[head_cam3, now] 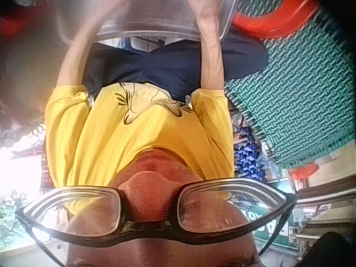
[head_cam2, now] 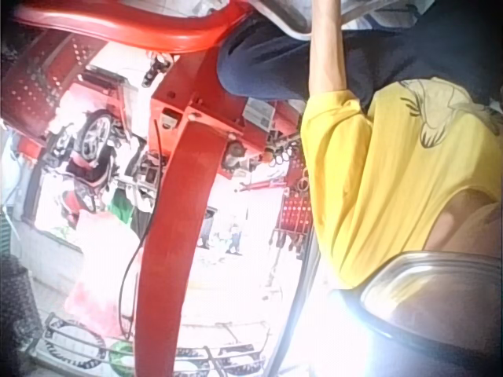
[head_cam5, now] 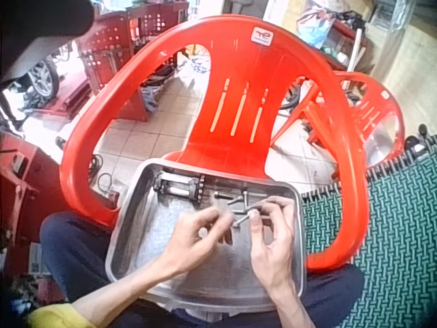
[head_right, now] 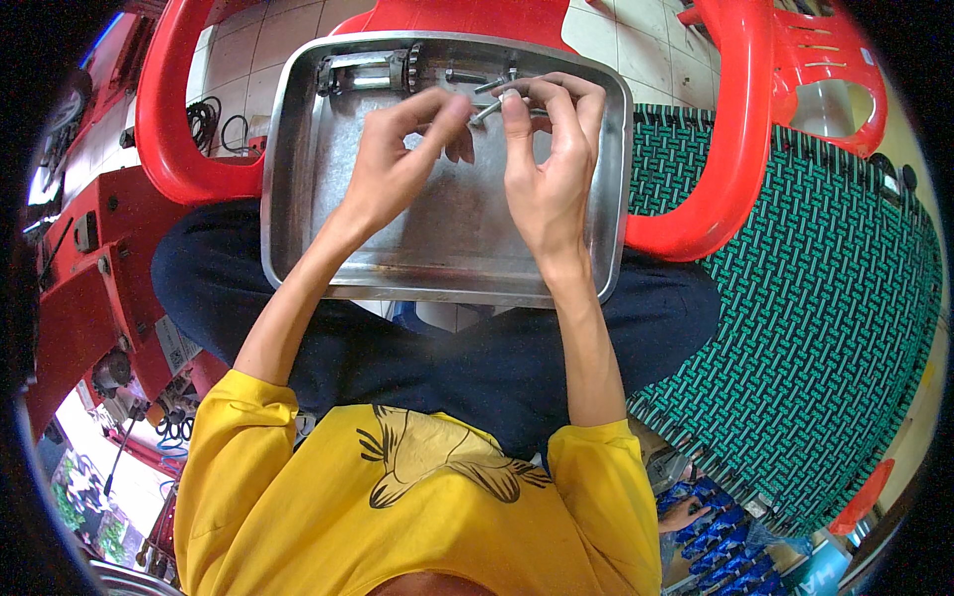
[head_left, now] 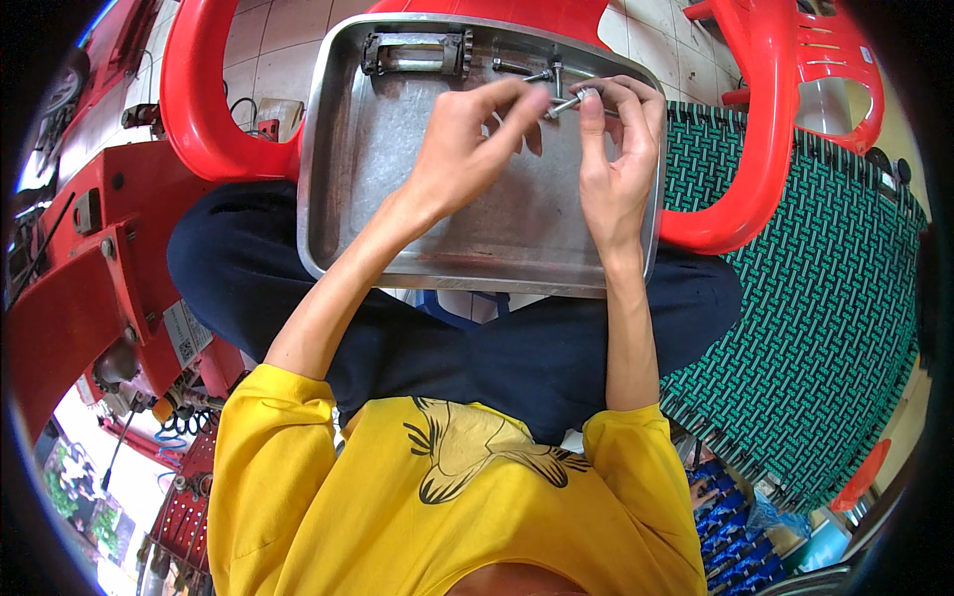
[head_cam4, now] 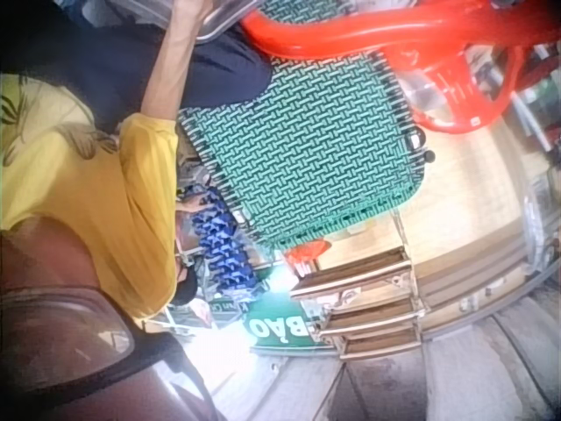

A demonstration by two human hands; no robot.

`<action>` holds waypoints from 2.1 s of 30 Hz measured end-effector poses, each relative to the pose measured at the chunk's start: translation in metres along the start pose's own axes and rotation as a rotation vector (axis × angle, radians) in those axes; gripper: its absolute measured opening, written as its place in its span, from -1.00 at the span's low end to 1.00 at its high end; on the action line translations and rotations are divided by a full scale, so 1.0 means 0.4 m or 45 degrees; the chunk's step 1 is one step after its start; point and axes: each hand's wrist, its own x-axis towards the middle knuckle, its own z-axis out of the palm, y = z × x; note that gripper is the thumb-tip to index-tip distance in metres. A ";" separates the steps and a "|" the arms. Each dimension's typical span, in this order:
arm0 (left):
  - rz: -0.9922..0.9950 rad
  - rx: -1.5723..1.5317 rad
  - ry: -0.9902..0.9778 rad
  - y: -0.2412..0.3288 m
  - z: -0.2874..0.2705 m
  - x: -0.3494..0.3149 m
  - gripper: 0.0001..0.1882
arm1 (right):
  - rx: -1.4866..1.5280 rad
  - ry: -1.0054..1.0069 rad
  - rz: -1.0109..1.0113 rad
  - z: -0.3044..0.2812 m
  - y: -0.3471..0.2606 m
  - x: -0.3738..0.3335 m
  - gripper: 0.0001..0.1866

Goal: The person is assembling motorcycle engine components on a metal tray, inserting a bolt through a gear and a metal bracket before fitting them onto a larger mechanical part.

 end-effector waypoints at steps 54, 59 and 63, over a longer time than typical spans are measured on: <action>0.030 0.140 -0.069 0.011 0.002 -0.008 -0.67 | -0.005 -0.013 0.030 0.000 -0.006 -0.002 -0.72; -0.109 0.094 -0.069 0.001 -0.003 0.000 -0.64 | -0.003 -0.009 0.025 -0.001 -0.005 -0.001 -0.73; -0.074 0.105 -0.062 0.014 0.004 -0.008 -0.65 | 0.017 0.009 0.046 0.000 -0.008 0.000 -0.74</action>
